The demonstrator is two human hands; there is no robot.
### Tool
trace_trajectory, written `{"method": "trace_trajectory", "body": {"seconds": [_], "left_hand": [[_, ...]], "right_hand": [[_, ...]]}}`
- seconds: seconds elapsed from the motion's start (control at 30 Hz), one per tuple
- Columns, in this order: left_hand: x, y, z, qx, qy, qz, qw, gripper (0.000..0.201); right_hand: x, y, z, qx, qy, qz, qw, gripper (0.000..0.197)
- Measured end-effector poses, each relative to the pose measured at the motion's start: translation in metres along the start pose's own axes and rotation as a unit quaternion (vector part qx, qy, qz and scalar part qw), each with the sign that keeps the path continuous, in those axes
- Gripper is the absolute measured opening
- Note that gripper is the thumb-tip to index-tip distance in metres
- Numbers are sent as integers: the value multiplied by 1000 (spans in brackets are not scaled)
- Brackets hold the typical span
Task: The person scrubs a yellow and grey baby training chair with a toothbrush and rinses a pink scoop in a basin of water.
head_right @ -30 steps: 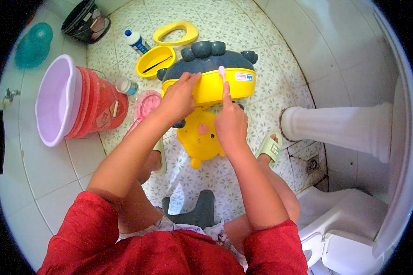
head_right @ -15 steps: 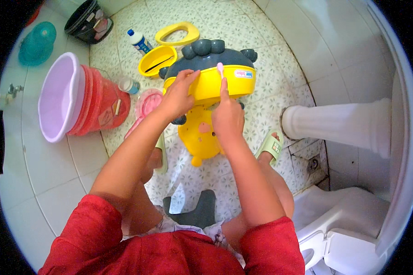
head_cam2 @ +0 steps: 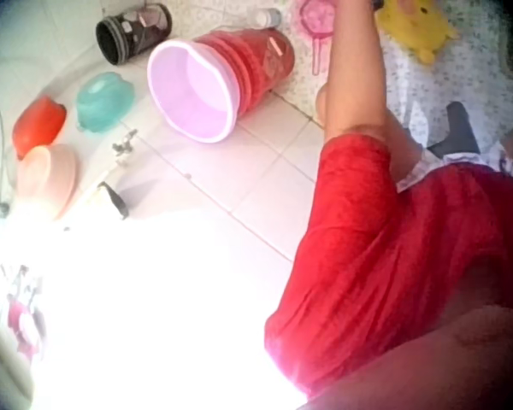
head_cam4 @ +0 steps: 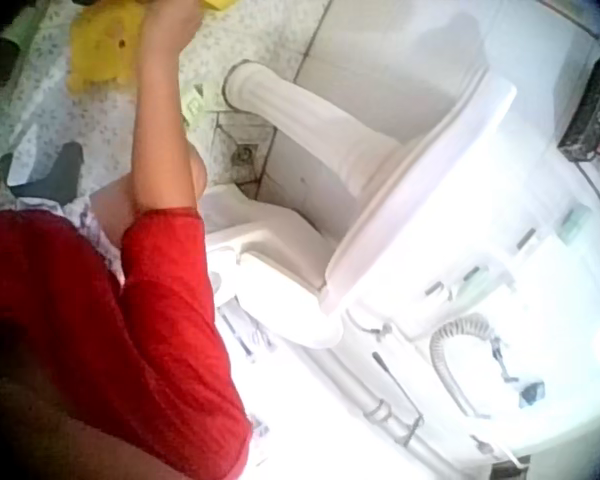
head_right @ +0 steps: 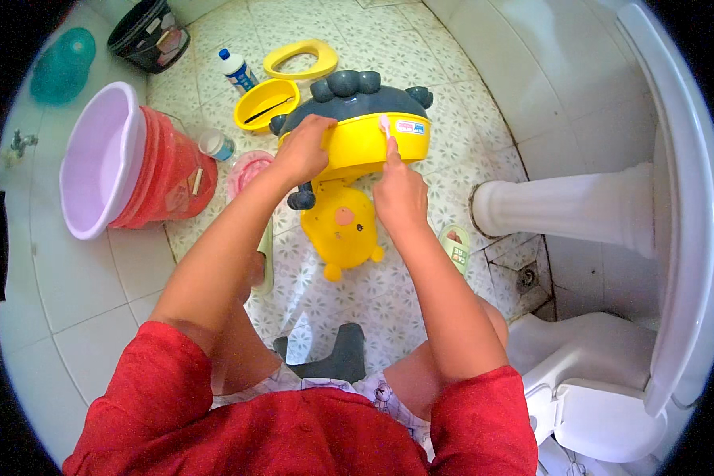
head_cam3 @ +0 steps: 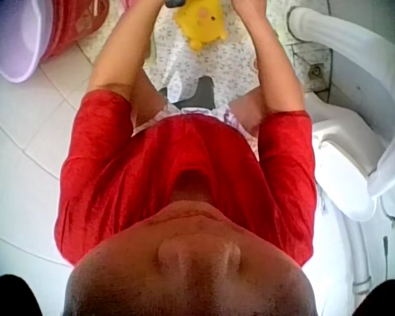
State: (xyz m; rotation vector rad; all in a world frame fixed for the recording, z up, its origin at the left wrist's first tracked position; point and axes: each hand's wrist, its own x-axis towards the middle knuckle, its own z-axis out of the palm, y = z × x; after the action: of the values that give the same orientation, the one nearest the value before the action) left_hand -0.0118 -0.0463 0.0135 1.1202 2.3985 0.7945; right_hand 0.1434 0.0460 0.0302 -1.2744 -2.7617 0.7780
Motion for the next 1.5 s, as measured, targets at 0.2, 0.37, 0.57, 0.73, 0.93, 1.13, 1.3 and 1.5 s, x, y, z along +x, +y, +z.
{"method": "trace_trajectory", "body": {"seconds": [0.2,0.37,0.57,0.73,0.93,1.13,1.3,1.5], "left_hand": [[-1,3,3,-11,-13,9,1000,57],[1,-4,-1,20,-33,35,999,57],[-3,-2,-1,11,-24,17,1000,60],[0,-3,-2,29,-21,22,999,58],[3,-7,-5,40,-23,38,998,57],[1,-3,-2,50,-19,27,998,55],[-1,5,6,54,-9,38,998,53],[-1,1,2,64,-17,40,997,56]], "right_hand": [[1,1,9,11,24,-26,999,58],[-5,-9,32,0,28,-113,993,67],[2,-4,18,0,60,-73,996,69],[4,0,19,3,52,-14,999,72],[-10,-20,25,-40,-87,-65,993,83],[-1,-2,17,-14,18,-28,999,67],[-1,12,26,-2,75,-55,996,59],[-14,-4,25,-3,-2,-113,994,68]]}}
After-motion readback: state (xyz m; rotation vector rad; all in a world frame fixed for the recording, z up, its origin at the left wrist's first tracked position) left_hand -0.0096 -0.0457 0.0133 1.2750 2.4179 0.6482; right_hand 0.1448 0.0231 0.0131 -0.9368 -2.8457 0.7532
